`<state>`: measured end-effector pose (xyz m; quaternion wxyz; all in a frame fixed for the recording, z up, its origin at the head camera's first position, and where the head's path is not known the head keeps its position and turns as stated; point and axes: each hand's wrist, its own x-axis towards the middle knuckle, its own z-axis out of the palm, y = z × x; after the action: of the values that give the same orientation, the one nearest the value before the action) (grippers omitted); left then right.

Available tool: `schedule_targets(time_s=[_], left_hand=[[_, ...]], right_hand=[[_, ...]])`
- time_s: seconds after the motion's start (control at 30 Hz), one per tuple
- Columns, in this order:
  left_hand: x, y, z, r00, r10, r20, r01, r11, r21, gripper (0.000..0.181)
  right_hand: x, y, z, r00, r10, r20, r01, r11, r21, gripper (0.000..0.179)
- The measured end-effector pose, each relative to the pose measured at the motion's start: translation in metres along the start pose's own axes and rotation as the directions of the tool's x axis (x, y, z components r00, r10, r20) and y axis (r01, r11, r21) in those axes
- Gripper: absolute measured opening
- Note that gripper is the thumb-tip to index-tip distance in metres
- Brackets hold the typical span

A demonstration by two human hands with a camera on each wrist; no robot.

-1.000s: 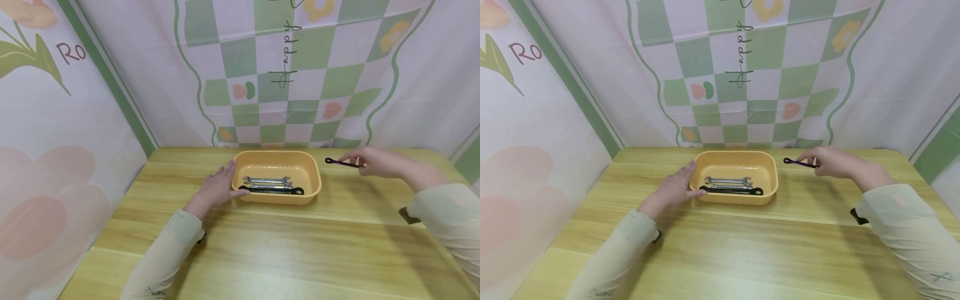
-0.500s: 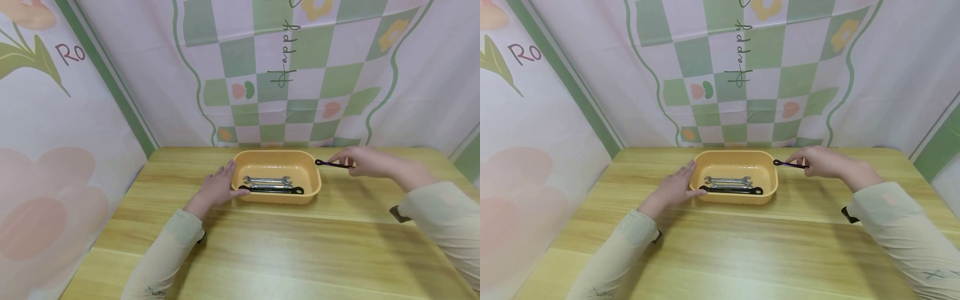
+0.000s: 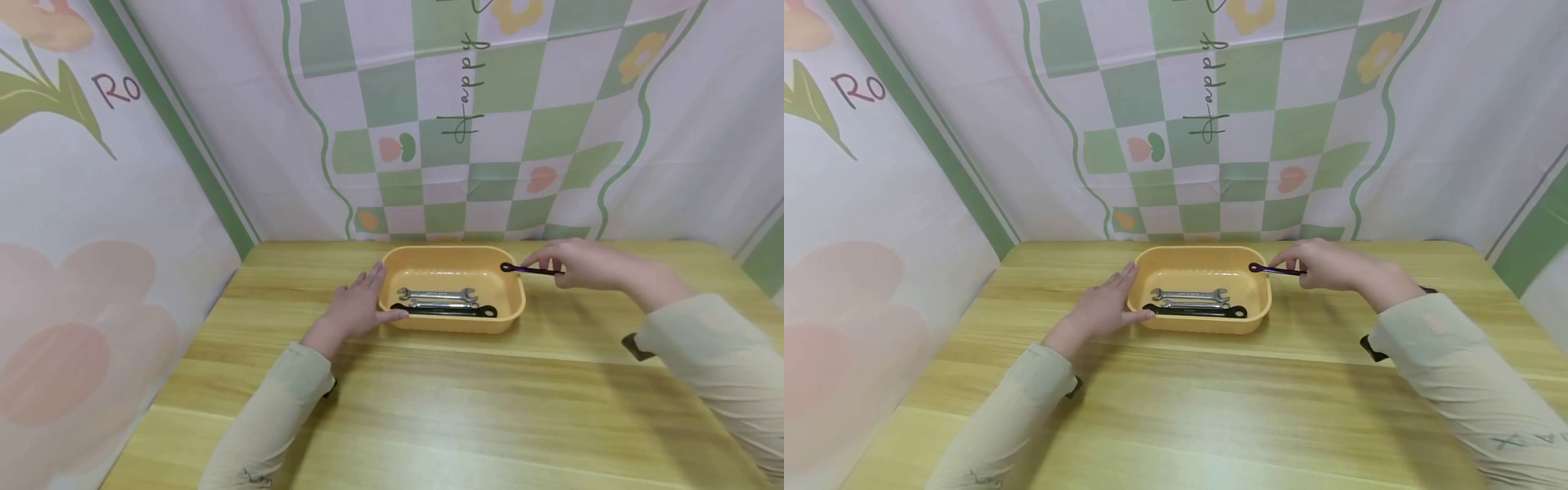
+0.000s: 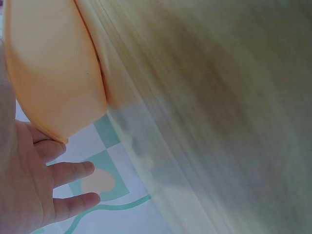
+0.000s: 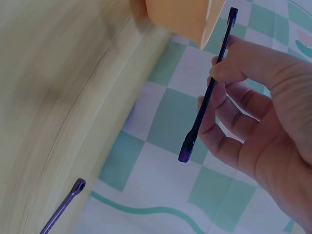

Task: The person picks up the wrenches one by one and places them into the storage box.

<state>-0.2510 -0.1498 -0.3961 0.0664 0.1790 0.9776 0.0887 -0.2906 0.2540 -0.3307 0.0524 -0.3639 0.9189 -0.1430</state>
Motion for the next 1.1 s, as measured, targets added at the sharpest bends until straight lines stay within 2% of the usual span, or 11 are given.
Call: schedule_targets(time_s=[0.47,0.67,0.9,1.1], left_hand=[[0.001,0.001,0.0,1.0,-0.001,0.0,0.001,1.0,0.017,0.109],[0.001,0.001,0.0,1.0,-0.002,0.004,0.002,1.0,0.018,0.109],[0.0,0.001,-0.001,1.0,-0.001,0.004,0.0,1.0,0.019,0.109],[0.0,0.002,-0.001,1.0,-0.003,0.005,0.003,1.0,0.019,0.109]], right_hand=[[0.021,-0.01,0.003,0.999,-0.04,0.017,0.039,0.999,0.021,0.055],[0.029,-0.017,0.003,0.998,-0.02,0.055,0.019,0.999,0.033,0.057],[0.037,-0.023,0.003,0.995,-0.078,0.058,0.075,0.996,0.048,0.057],[0.044,-0.028,0.006,0.994,-0.086,0.063,0.082,0.995,0.057,0.055]])
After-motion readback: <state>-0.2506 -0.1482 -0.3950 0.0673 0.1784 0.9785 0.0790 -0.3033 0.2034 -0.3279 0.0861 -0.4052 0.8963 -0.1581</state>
